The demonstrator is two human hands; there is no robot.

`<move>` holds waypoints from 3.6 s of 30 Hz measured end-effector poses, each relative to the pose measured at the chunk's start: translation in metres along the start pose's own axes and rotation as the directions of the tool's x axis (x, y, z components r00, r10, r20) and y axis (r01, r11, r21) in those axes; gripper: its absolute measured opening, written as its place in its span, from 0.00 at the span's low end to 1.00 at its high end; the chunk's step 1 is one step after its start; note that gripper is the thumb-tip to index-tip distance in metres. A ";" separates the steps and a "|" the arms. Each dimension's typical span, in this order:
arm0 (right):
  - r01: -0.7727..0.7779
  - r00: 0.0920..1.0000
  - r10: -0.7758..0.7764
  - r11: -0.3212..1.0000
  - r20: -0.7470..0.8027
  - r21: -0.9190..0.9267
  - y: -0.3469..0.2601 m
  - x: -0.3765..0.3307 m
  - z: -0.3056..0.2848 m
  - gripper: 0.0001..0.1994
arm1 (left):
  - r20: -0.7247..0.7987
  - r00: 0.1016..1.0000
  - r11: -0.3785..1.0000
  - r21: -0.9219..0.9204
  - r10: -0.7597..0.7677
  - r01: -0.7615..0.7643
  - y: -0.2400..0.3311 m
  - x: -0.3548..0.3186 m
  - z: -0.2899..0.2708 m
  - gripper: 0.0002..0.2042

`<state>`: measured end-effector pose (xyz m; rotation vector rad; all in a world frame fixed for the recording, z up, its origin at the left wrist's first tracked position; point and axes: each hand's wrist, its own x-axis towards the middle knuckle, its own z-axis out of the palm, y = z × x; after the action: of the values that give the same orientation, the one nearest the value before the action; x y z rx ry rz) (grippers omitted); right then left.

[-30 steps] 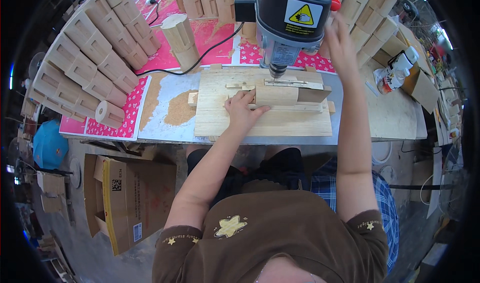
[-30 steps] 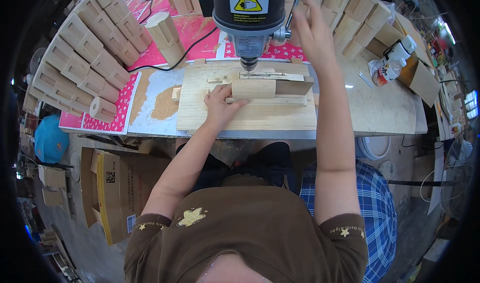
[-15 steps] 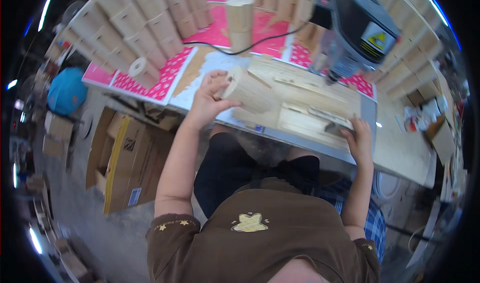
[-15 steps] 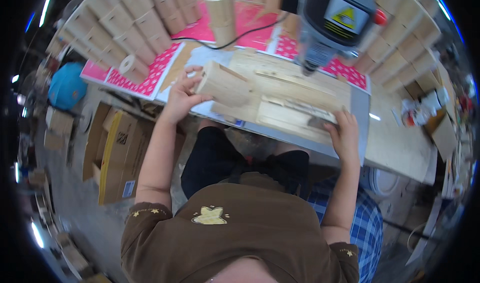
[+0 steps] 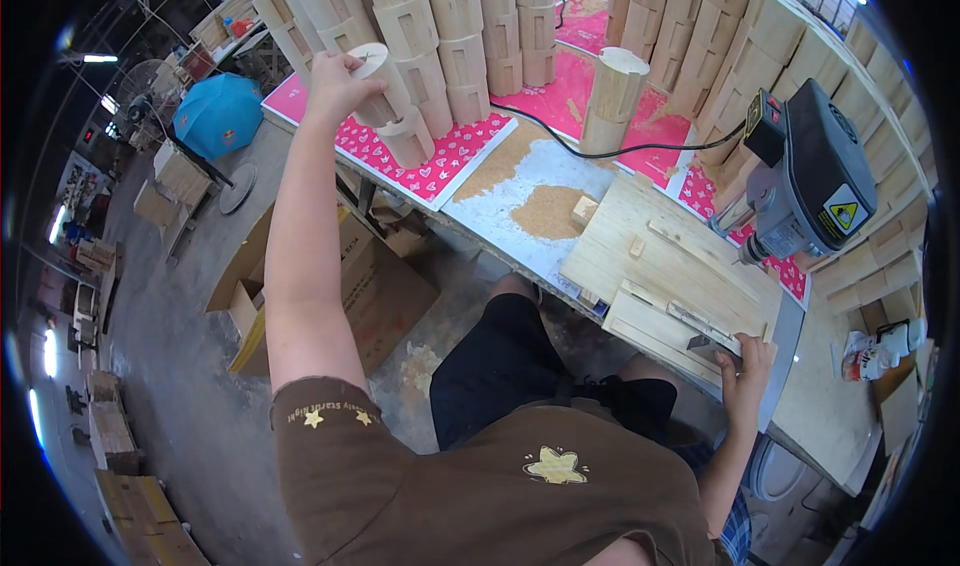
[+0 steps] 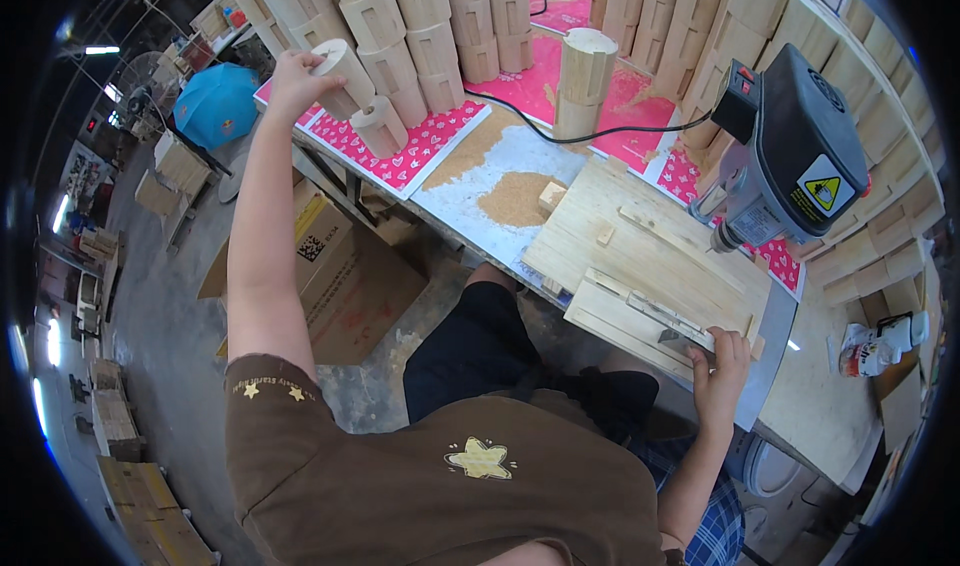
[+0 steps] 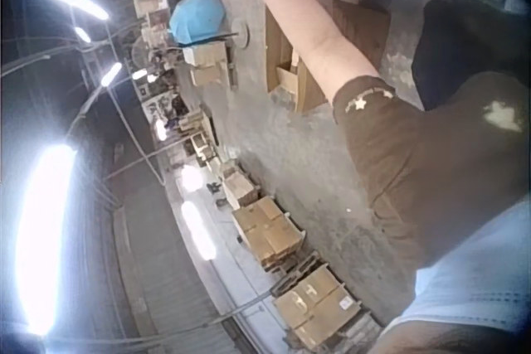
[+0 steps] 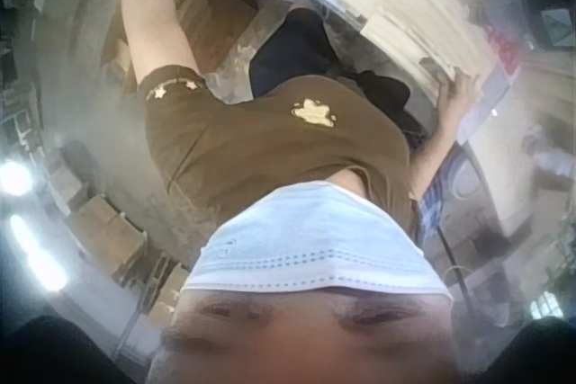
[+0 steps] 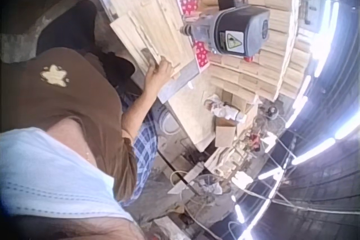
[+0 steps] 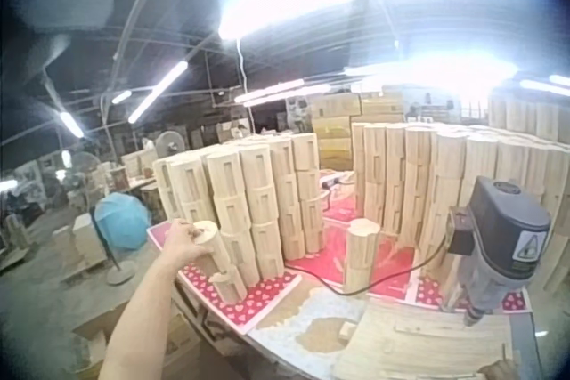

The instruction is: The recorder uses a bench drill to bore holes into cylindrical and rectangular wood blocks, moving finished pieces onto a stack and selecting new ones from a pile.

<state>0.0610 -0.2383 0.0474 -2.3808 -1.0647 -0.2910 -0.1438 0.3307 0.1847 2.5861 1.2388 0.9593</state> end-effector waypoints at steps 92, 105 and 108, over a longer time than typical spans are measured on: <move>-0.030 0.998 0.030 1.000 -0.050 0.003 0.028 0.019 0.004 0.17 | 0.373 0.910 0.520 -0.821 0.179 0.234 0.254 -0.270 0.201 0.19; -0.121 0.987 0.114 0.991 -0.114 -0.057 0.045 0.068 0.030 0.20 | 0.212 0.796 0.703 -0.627 0.567 -0.334 0.242 -0.263 0.224 0.37; -0.084 0.985 0.111 0.979 -0.135 0.188 0.051 0.068 0.028 0.19 | 0.230 0.790 0.701 -0.638 0.568 -0.319 0.241 -0.255 0.231 0.34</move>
<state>0.1441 -0.2090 0.0313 -2.2044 -0.8665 -0.3120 0.0329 0.0210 -0.0378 2.4161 0.1320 0.6370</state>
